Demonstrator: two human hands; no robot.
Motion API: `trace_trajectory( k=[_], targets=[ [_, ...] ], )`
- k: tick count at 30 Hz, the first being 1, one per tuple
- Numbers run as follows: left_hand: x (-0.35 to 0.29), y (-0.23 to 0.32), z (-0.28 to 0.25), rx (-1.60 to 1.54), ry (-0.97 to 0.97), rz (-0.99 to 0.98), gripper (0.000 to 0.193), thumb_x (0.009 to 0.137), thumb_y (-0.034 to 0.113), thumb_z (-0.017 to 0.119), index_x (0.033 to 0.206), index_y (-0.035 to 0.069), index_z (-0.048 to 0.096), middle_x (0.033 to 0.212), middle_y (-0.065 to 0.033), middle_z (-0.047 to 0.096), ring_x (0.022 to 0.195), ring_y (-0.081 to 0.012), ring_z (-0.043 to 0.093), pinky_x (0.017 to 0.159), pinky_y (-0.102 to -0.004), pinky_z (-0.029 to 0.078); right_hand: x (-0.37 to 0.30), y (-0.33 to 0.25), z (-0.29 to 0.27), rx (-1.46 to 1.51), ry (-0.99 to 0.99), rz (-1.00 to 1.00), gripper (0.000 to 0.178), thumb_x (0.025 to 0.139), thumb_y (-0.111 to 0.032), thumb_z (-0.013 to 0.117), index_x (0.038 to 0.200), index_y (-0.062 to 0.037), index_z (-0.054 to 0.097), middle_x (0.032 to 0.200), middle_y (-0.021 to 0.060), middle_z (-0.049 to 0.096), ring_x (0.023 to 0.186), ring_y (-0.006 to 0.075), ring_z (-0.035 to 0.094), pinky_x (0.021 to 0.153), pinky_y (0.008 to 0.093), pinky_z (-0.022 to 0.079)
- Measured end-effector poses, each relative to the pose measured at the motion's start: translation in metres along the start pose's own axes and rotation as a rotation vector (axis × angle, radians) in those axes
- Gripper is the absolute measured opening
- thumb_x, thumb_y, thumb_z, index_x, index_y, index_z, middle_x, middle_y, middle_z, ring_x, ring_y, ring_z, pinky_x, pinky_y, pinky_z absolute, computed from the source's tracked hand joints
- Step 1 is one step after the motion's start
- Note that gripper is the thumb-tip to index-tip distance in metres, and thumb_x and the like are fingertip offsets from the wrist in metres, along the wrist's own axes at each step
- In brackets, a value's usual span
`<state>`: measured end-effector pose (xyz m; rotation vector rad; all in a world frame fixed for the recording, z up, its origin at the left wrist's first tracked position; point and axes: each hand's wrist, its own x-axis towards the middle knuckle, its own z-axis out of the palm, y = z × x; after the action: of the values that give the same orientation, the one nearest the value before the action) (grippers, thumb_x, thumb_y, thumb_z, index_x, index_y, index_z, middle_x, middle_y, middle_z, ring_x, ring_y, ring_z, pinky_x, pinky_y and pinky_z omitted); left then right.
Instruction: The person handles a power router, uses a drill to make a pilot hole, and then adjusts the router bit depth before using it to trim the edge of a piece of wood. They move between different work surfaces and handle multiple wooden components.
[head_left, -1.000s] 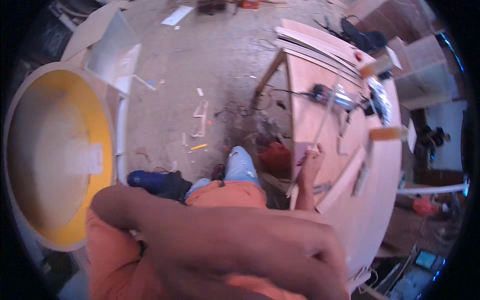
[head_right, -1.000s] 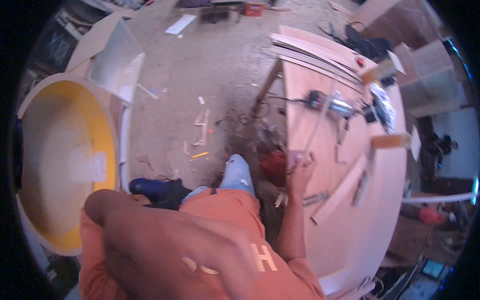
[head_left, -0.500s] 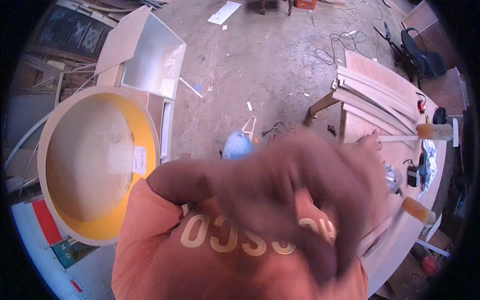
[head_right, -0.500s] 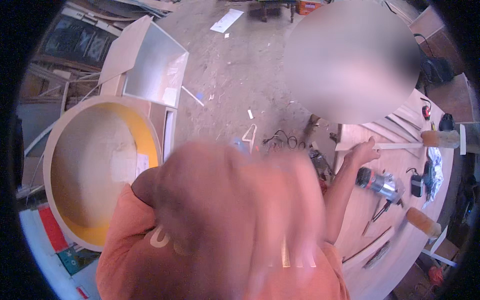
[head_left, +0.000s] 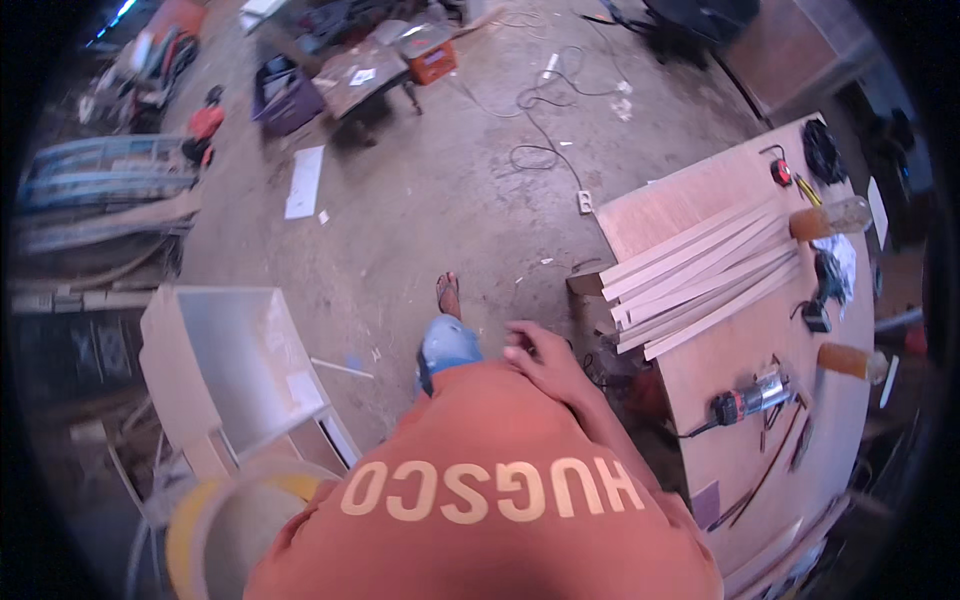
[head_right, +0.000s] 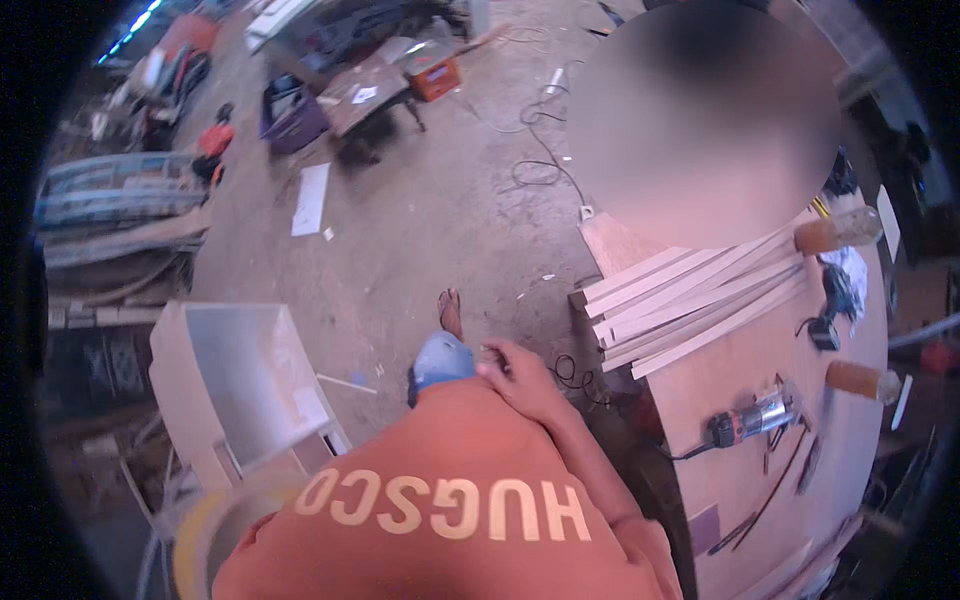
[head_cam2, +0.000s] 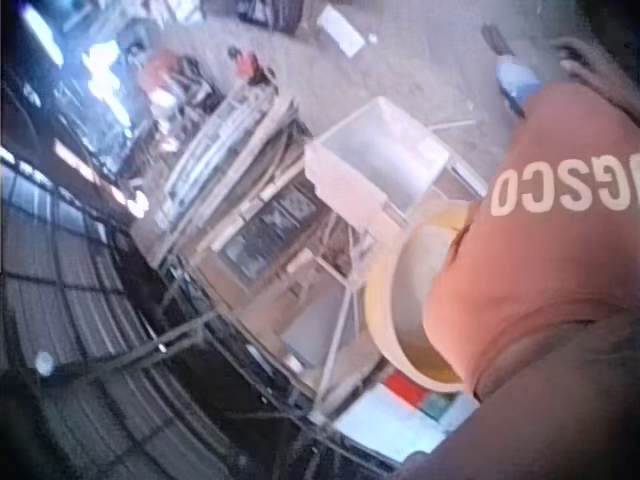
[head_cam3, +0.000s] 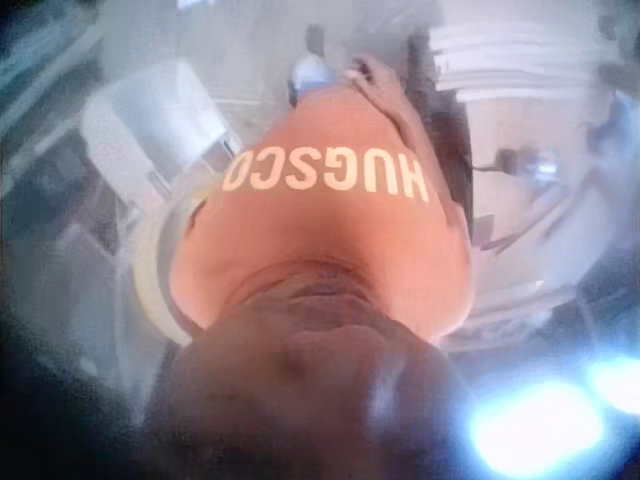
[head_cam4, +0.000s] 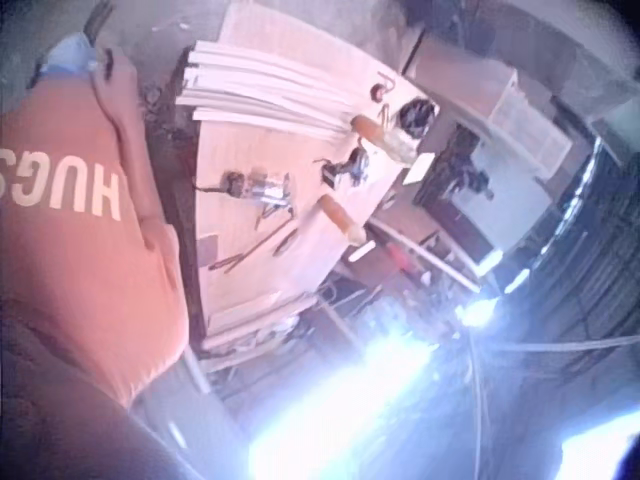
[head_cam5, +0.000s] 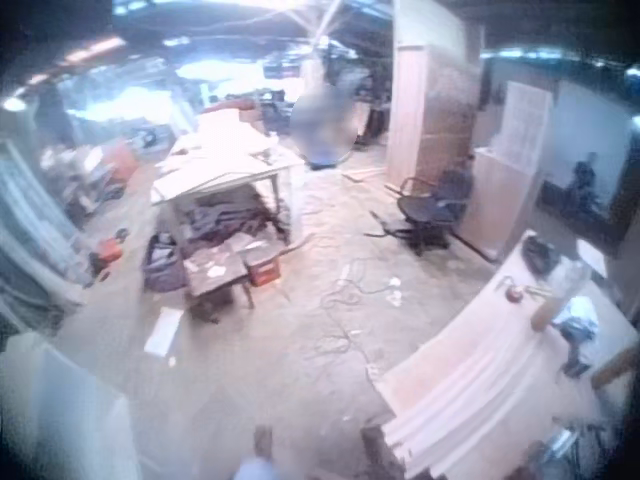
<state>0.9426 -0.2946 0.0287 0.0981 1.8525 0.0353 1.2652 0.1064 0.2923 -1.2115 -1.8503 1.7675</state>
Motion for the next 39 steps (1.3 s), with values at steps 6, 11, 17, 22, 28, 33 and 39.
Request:
trace_trajectory(
  k=[6,11,17,22,28,33,39],
  targets=[
    [0.082,0.240,-0.240,-0.045,0.178,0.442,0.029,0.090,0.033,0.057,0.099,0.006,0.064,0.074,-0.0052,0.058,0.064,-0.0210,0.057,0.054,-0.0379,0.048,0.153,-0.052,0.015,-0.230,-0.251,0.066,0.056,0.089,-0.044,0.060,0.122,0.0010,0.059,0.114,0.0283,0.064,0.108,0.0418,0.062,0.091,0.0443,0.049],
    [-0.023,0.570,-0.349,-0.106,0.382,0.800,0.057,0.090,0.027,0.068,0.138,0.006,0.047,0.095,-0.0056,0.063,0.077,-0.0156,0.060,0.061,-0.0298,0.049,0.268,0.004,0.008,-0.133,0.086,0.157,0.062,0.087,-0.051,0.060,0.124,-0.0010,0.059,0.119,0.0233,0.064,0.112,0.0396,0.060,0.096,0.0475,0.046],
    [-0.047,0.763,-0.316,0.062,0.200,1.009,0.052,0.092,0.028,0.067,0.136,0.007,0.049,0.095,-0.0014,0.058,0.076,-0.0089,0.055,0.058,-0.0228,0.044,0.330,0.102,-0.011,-0.572,0.012,0.438,0.069,0.088,-0.057,0.055,0.143,-0.0150,0.047,0.143,0.0165,0.049,0.131,0.0358,0.047,0.107,0.0532,0.036],
    [0.114,0.782,-0.276,0.996,0.191,0.933,0.045,0.095,0.027,0.059,0.132,0.001,0.053,0.105,-0.0151,0.067,0.091,-0.0215,0.064,0.073,-0.0357,0.052,0.347,0.080,-0.070,0.024,0.082,0.594,0.070,0.089,-0.055,0.055,0.143,-0.0120,0.047,0.142,0.0199,0.049,0.130,0.0394,0.047,0.108,0.0500,0.036],
    [0.022,0.896,-0.139,1.444,-0.312,0.925,0.056,0.093,0.032,0.062,0.136,-0.001,0.048,0.114,-0.0217,0.065,0.097,-0.0306,0.065,0.088,-0.0402,0.050,0.327,0.134,0.003,0.355,0.638,0.775,0.063,0.089,-0.051,0.057,0.136,-0.0083,0.054,0.136,0.0238,0.053,0.127,0.0385,0.051,0.106,0.0453,0.040],
    [0.070,1.081,-0.102,1.865,-0.235,1.034,0.060,0.091,0.035,0.064,0.135,-0.003,0.047,0.116,-0.0250,0.063,0.106,-0.0343,0.064,0.093,-0.0404,0.049,0.301,0.127,0.126,0.921,1.367,0.999,0.053,0.088,-0.035,0.064,0.132,-0.0073,0.058,0.126,0.0200,0.062,0.113,0.0344,0.061,0.098,0.0406,0.047],
    [-0.044,1.071,0.045,2.020,-0.220,1.472,0.066,0.095,0.037,0.059,0.143,-0.003,0.036,0.135,-0.0261,0.049,0.123,-0.0340,0.052,0.100,-0.0415,0.044,0.328,0.180,0.305,0.836,1.507,1.377,0.038,0.083,-0.031,0.060,0.110,-0.0056,0.068,0.109,0.0183,0.068,0.103,0.0361,0.065,0.091,0.0419,0.051]
  ],
)
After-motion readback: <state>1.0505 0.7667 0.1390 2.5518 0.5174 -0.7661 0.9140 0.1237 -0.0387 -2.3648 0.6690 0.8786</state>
